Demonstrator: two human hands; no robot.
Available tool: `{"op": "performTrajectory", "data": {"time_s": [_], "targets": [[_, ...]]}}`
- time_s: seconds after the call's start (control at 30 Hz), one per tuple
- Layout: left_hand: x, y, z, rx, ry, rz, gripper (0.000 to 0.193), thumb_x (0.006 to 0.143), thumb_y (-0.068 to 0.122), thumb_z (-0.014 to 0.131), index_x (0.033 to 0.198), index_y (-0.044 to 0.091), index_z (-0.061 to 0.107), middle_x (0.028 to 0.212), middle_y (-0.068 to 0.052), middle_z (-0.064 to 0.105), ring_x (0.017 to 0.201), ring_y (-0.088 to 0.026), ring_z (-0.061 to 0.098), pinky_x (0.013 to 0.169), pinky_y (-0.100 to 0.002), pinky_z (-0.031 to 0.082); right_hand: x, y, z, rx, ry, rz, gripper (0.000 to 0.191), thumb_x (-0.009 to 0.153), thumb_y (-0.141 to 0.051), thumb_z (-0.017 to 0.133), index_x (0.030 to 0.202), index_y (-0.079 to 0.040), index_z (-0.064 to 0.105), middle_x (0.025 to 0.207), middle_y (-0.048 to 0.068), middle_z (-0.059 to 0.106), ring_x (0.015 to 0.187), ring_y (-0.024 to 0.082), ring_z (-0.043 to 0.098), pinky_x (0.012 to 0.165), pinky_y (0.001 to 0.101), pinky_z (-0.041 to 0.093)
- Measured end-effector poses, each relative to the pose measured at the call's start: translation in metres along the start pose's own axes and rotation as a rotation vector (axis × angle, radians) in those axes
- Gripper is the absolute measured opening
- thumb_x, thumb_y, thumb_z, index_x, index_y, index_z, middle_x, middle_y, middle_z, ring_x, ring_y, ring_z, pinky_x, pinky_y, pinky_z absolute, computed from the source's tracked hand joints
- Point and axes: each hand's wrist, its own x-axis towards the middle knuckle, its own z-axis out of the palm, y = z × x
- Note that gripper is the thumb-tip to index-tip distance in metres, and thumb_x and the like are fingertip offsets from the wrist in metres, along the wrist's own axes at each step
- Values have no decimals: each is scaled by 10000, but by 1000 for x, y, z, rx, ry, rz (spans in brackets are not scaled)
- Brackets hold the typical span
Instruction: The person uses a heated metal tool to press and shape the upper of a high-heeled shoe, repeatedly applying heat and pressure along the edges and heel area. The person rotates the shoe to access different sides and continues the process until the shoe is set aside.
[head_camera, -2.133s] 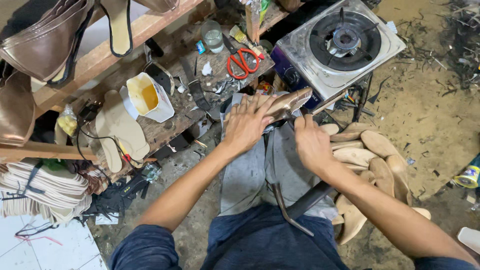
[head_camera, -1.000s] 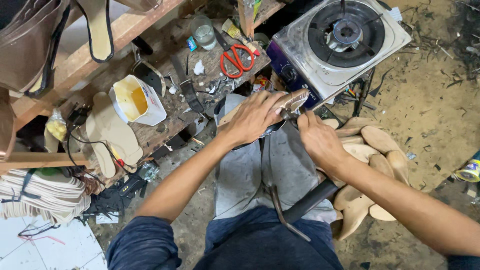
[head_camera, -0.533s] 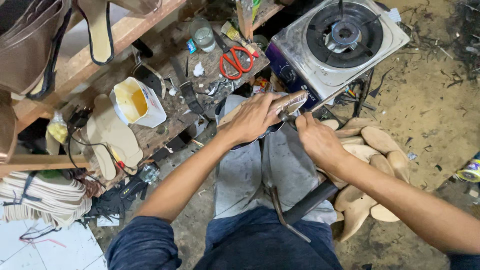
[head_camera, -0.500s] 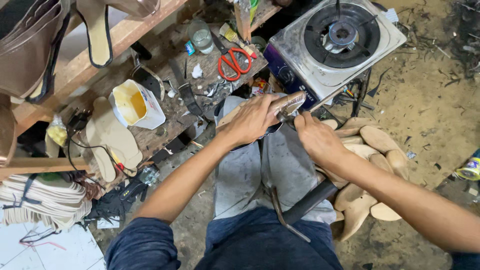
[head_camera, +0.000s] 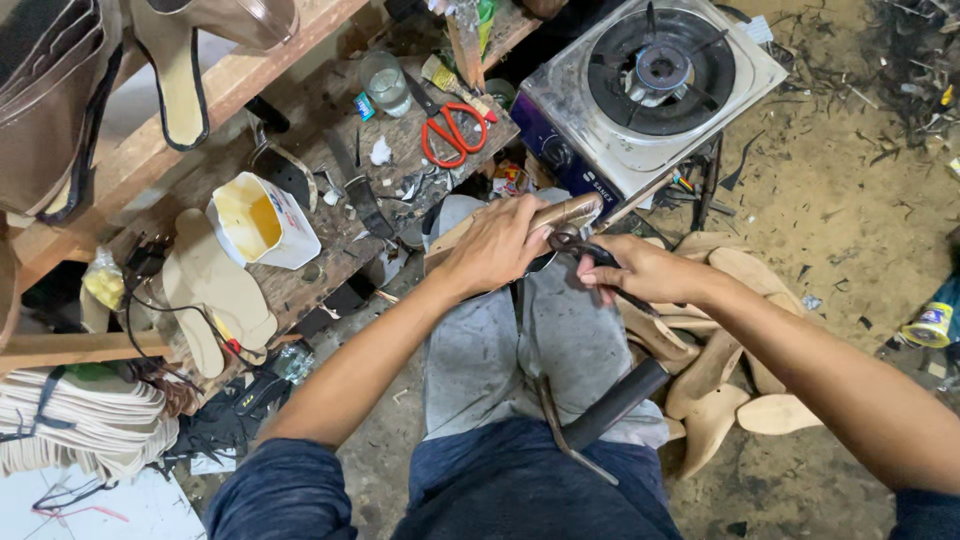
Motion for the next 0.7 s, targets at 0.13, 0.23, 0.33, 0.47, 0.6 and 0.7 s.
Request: {"op": "performTrajectory", "data": {"time_s": [0.13, 0.23, 0.33, 0.47, 0.6, 0.7], "targets": [[9, -6, -2, -147, -115, -155, 375, 1030, 319, 591, 1185, 9, 451, 1073, -257, 676, 1012, -436, 659, 858, -519, 486, 2, 3, 5, -219, 217, -356, 187, 954, -115, 661, 988, 35, 556, 837, 259, 632, 826, 448, 647, 714, 493, 485], [13, -14, 0, -187, -132, -122, 352, 1014, 314, 587, 1147, 15, 458, 1034, -255, 688, 963, -438, 670, 813, -510, 504, -6, -9, 31, -219, 294, -256, 148, 926, -97, 656, 944, 15, 561, 821, 215, 643, 809, 430, 652, 730, 477, 495], [10, -14, 7, -105, -60, 34, 356, 1029, 296, 584, 1159, 5, 425, 1095, -274, 666, 994, -473, 635, 849, -534, 485, -32, -31, 71, -133, -176, -240, 291, 910, -198, 722, 1061, 7, 582, 1015, 212, 639, 962, 399, 634, 821, 456, 506], [6, -7, 8, -23, -71, -42, 353, 1028, 318, 593, 1182, 32, 453, 1103, -256, 659, 1018, -475, 631, 881, -536, 482, -68, -42, 93, -300, -447, -129, 395, 808, -243, 788, 1098, -46, 606, 1219, 120, 620, 1203, 295, 570, 976, 419, 468], [-4, -7, -15, 11, -70, 27, 626, 865, 390, 775, 1306, 39, 503, 1318, -262, 592, 1203, -457, 560, 987, -510, 427, -104, -25, 108, -721, -207, -156, 735, 683, -182, 872, 1320, -75, 522, 1310, 172, 541, 1207, 351, 521, 965, 450, 451], [-21, -9, -25, 27, -98, 23, 897, 657, 315, 886, 1414, 61, 477, 1446, -211, 526, 1351, -393, 486, 1116, -466, 360, -123, -12, 111, -699, -8, -344, 709, 616, -88, 827, 1275, -103, 567, 1206, 191, 624, 1139, 364, 600, 949, 447, 483]]}}
